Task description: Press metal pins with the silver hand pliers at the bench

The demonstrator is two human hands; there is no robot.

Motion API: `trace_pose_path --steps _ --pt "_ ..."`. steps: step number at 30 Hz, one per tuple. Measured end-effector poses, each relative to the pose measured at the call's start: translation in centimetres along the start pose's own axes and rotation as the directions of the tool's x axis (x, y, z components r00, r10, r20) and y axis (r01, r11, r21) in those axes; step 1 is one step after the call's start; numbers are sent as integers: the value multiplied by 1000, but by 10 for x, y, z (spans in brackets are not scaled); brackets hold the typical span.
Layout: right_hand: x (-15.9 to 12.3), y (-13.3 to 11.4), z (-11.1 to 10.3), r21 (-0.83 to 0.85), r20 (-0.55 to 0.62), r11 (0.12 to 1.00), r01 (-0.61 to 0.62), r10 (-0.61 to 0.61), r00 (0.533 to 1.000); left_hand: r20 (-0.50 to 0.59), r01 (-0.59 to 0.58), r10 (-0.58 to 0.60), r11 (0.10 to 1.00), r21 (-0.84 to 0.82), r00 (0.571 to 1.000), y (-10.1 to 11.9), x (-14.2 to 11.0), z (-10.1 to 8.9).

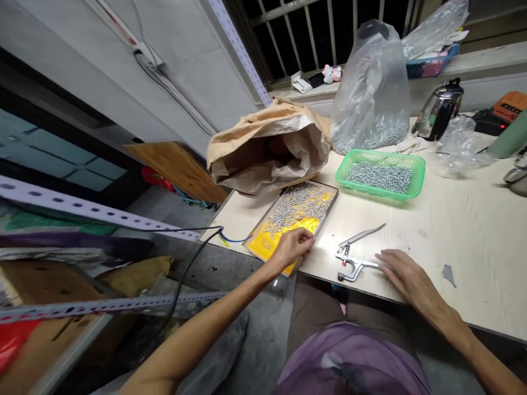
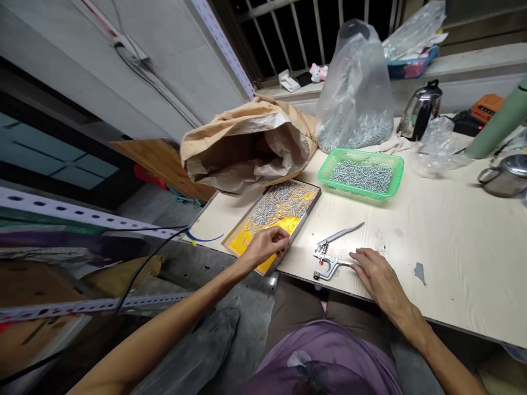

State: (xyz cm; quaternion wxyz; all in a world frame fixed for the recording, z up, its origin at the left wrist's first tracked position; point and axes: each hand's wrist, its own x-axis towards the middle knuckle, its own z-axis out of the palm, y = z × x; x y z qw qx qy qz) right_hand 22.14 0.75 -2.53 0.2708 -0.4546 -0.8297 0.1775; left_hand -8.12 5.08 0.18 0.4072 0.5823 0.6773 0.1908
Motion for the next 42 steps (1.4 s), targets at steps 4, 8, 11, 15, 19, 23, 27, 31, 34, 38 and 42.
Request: trace_pose_path --steps 4,8,11,15,19,23,27,31,34,38,42 --pt "-4 -1 9 -81 -19 997 3 -5 1000 239 220 -154 935 -280 959 20 -16 48" --pt "-10 -4 15 -97 -13 995 14 -15 1000 262 312 -248 920 -237 933 18 -22 71" --pt "-13 -5 17 -99 -13 995 24 -26 1000 280 352 -287 910 -218 916 16 -23 75" --pt "-14 -7 21 -85 -4 996 23 -23 1000 302 384 -321 906 -178 898 19 -23 75" --pt "-14 -9 23 -65 11 998 17 -16 1000 354 421 -361 901 -109 863 18 -18 74" --pt "-16 -7 25 -72 29 997 17 -15 999 416 435 -377 899 -51 827 14 -12 73" --pt "-6 6 23 -159 80 987 35 -22 997 467 418 -364 908 -14 806 10 -9 73" --pt "21 24 15 -248 245 965 89 -26 969 468 411 -364 911 1 805 10 -11 74" --pt "40 33 10 -242 369 960 141 -43 928 459 419 -370 908 -6 808 11 -13 74" --pt "54 31 7 -267 422 950 164 -38 906 452 421 -364 907 -28 814 11 -15 75" --pt "56 23 5 -308 440 933 184 -32 897 458 421 -373 907 -4 807 12 -13 75"
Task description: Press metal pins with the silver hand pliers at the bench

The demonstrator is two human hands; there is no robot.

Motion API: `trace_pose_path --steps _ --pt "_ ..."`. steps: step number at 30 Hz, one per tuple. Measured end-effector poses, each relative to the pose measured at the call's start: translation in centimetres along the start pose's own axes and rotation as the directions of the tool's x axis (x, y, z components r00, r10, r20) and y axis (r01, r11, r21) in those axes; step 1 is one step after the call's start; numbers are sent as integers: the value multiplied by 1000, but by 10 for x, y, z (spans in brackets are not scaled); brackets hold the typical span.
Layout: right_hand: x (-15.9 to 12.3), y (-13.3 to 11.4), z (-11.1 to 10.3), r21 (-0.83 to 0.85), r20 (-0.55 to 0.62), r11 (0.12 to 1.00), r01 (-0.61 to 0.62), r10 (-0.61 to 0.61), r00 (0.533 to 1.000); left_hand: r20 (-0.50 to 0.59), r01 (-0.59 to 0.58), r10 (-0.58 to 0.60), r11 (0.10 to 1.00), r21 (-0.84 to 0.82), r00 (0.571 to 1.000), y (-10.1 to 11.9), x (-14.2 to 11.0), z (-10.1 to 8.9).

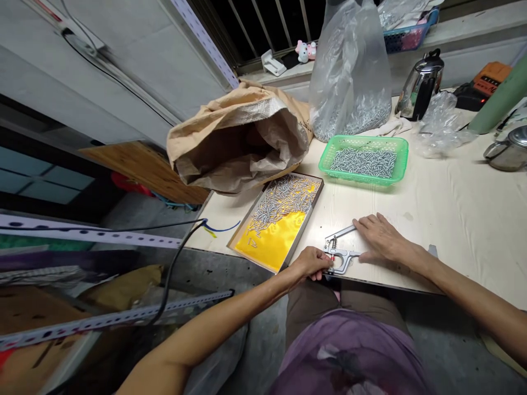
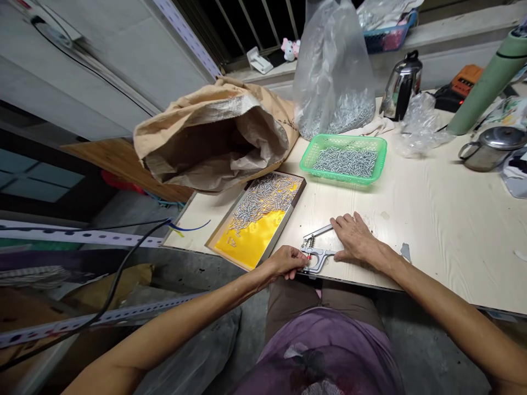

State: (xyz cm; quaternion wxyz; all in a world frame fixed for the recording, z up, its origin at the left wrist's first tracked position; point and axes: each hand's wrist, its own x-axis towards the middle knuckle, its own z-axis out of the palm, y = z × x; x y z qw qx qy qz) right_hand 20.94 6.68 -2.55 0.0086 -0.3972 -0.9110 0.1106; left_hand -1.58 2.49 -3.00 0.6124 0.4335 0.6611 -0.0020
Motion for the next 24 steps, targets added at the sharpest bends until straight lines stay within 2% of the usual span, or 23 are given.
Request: trace_pose_path --steps 3,5,6,7,9,11,14,16,18,24 --pt "-4 -4 -2 -8 -17 1000 3 -3 1000 5 3 -4 996 85 1000 0 -5 -1" --pt "-8 -7 -3 -1 -57 1000 8 -8 998 -88 -98 120 971 219 989 -1 -13 -1" --pt "-10 -9 -3 5 -74 1000 14 -14 997 -153 -179 235 934 310 960 -2 -16 0" --pt "-11 -10 -3 10 -86 1000 19 -18 996 -202 -263 368 874 409 907 -2 -19 1" --pt "-11 -14 -3 12 -88 1000 23 -22 996 -212 -390 602 707 589 770 1 -21 7" --pt "-12 -17 -2 4 -78 1000 11 -11 997 -115 -460 731 534 709 672 9 -16 14" --pt "-16 -17 3 14 -92 1000 -5 6 996 61 -526 800 333 783 597 26 -1 24" --pt "-22 -13 7 21 -121 999 -38 40 992 147 -551 795 262 793 589 36 9 26" --pt "-30 -8 9 6 -133 996 -89 89 987 196 -551 775 223 804 600 43 14 26" --pt "-40 -6 4 -34 -85 992 -125 122 989 260 -534 738 158 830 622 57 16 29"
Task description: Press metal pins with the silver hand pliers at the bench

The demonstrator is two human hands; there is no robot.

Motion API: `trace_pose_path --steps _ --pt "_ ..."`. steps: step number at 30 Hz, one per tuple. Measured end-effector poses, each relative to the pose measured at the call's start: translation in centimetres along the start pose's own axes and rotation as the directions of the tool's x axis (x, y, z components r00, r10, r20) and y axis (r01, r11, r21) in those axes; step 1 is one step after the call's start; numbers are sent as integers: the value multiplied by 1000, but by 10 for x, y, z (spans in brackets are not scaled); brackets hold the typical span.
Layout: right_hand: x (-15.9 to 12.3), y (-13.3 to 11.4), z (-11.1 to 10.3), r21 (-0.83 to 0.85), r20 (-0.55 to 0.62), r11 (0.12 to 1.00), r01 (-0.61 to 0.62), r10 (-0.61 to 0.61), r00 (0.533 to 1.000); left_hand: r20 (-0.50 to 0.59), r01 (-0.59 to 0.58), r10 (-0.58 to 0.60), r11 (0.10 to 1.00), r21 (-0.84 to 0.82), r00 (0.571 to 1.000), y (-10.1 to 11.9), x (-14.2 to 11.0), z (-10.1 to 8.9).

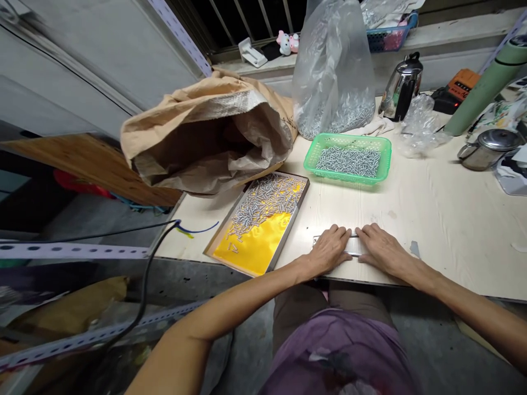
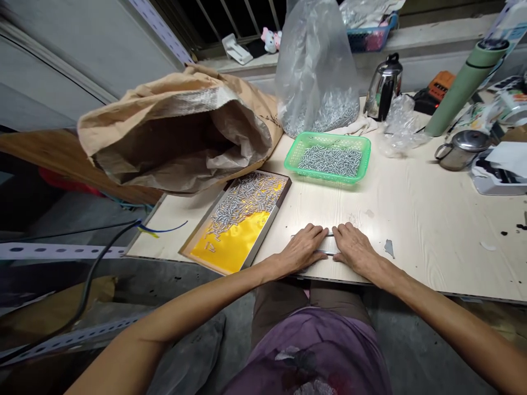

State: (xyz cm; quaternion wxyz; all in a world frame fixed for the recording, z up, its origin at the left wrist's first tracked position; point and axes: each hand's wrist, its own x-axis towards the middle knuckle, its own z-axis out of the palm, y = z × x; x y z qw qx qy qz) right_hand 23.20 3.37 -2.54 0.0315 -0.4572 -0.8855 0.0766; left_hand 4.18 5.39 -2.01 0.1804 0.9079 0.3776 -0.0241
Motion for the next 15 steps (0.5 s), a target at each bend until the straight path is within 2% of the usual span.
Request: trace_pose_path --steps 3,7,11,13,15 --pt "4 -2 0 -18 2 1000 -19 19 1000 17 -17 18 1000 -21 1000 0 7 1" --pt "10 -1 7 31 -16 999 -10 10 1000 -7 48 -49 998 -46 999 -4 15 6" --pt "10 2 9 55 -71 997 -56 60 996 -33 94 -95 995 -35 995 -4 17 8" --pt "9 8 6 98 -64 994 -46 52 997 -65 97 -99 995 -26 993 -3 13 12" --pt "8 16 2 165 -32 986 9 -4 999 -145 94 -97 995 -29 985 2 6 21"
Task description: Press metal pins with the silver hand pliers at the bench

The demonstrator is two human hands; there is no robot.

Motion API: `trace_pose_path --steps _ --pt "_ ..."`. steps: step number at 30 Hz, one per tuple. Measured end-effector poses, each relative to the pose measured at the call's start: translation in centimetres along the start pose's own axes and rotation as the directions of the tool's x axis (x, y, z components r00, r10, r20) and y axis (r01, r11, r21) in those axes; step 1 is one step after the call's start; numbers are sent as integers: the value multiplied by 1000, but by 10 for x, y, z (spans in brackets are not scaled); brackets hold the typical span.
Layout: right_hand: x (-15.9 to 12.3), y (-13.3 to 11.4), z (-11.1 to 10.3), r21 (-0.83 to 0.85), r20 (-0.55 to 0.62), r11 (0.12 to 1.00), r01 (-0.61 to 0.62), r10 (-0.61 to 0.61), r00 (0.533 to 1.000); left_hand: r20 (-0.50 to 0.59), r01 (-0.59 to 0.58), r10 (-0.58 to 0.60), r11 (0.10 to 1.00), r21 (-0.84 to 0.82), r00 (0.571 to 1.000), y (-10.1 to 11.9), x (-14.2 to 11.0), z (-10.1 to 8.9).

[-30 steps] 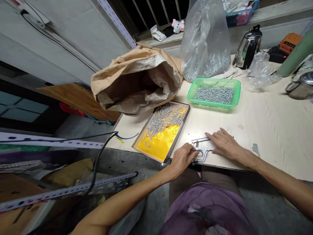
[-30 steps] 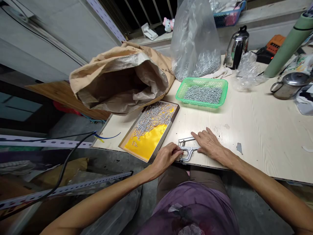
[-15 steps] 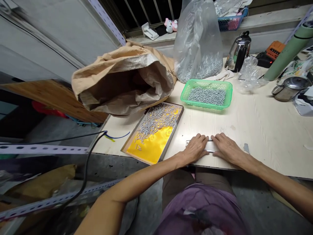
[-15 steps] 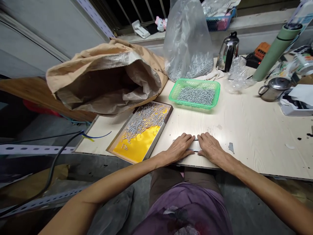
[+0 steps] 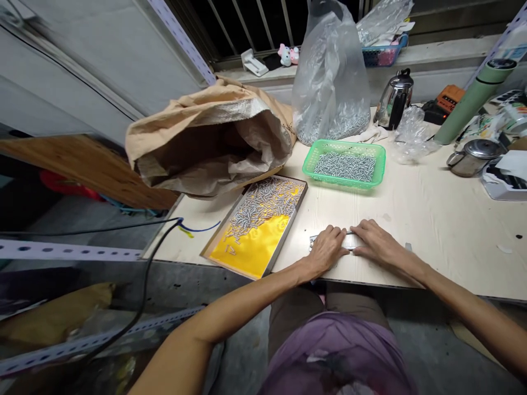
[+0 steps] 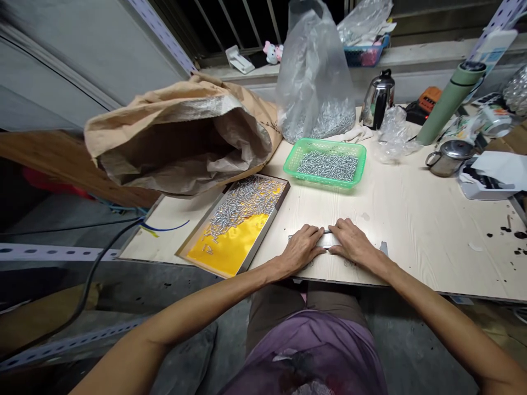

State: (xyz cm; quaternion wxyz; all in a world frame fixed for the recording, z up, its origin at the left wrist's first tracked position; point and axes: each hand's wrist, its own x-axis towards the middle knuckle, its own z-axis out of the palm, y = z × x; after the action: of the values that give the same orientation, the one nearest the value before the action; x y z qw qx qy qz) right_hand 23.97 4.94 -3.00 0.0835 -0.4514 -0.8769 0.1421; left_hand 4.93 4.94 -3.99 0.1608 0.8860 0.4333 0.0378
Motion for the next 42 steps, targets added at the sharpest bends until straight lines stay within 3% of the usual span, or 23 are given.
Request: trace_pose_path --steps 3,6,10,13,16,18,20,23,26,28,31,34,37,38,40,42 --pt "6 13 -7 22 19 1000 18 -18 1000 -124 -68 64 997 -32 990 11 -19 20" --pt "22 20 -12 -76 -14 994 -78 77 997 -164 -175 159 981 -88 973 25 -35 38" --pt "45 3 -18 -209 -47 967 -145 138 989 -170 -181 154 971 -159 973 34 -43 43" --pt "53 -30 -12 -205 6 972 115 -116 993 -123 -178 156 963 -203 980 36 -42 46" --pt "59 -60 8 -127 128 889 440 -425 896 -94 -88 66 963 -253 993 33 -43 56" --pt "65 -69 24 -141 188 838 527 -500 846 -107 -2 -28 962 -272 994 25 -44 63" --pt "74 -72 36 -158 204 819 552 -520 829 -133 59 -98 961 -268 986 13 -47 63" --pt "82 -71 45 -144 144 814 562 -545 826 -177 67 -108 973 -220 978 -2 -51 53" --pt "81 -72 40 -107 23 810 576 -578 816 -197 -12 -19 988 -156 980 -2 -52 44" --pt "77 -72 27 -67 -93 810 583 -587 805 -205 -50 22 990 -132 978 4 -49 41" --pt "77 -65 -10 -28 -280 826 563 -547 789 -232 -71 44 991 -110 972 4 -44 37" --pt "88 -44 -60 -6 -526 890 456 -391 756 -291 -26 1 996 -83 957 -24 -41 20" --pt "102 -14 -95 -93 -604 970 223 -233 762 -387 113 -127 992 -60 913 -73 -40 -8" --pt "105 -5 -100 -118 -606 983 142 -184 773 -432 205 -210 977 -59 877 -90 -40 -18" --pt "103 5 -97 -117 -595 992 45 -107 796 -480 447 -427 891 -80 766 -118 -39 -32" --pt "91 4 -83 -59 -549 997 58 -81 832 -446 556 -534 826 -95 718 -134 -38 -39"
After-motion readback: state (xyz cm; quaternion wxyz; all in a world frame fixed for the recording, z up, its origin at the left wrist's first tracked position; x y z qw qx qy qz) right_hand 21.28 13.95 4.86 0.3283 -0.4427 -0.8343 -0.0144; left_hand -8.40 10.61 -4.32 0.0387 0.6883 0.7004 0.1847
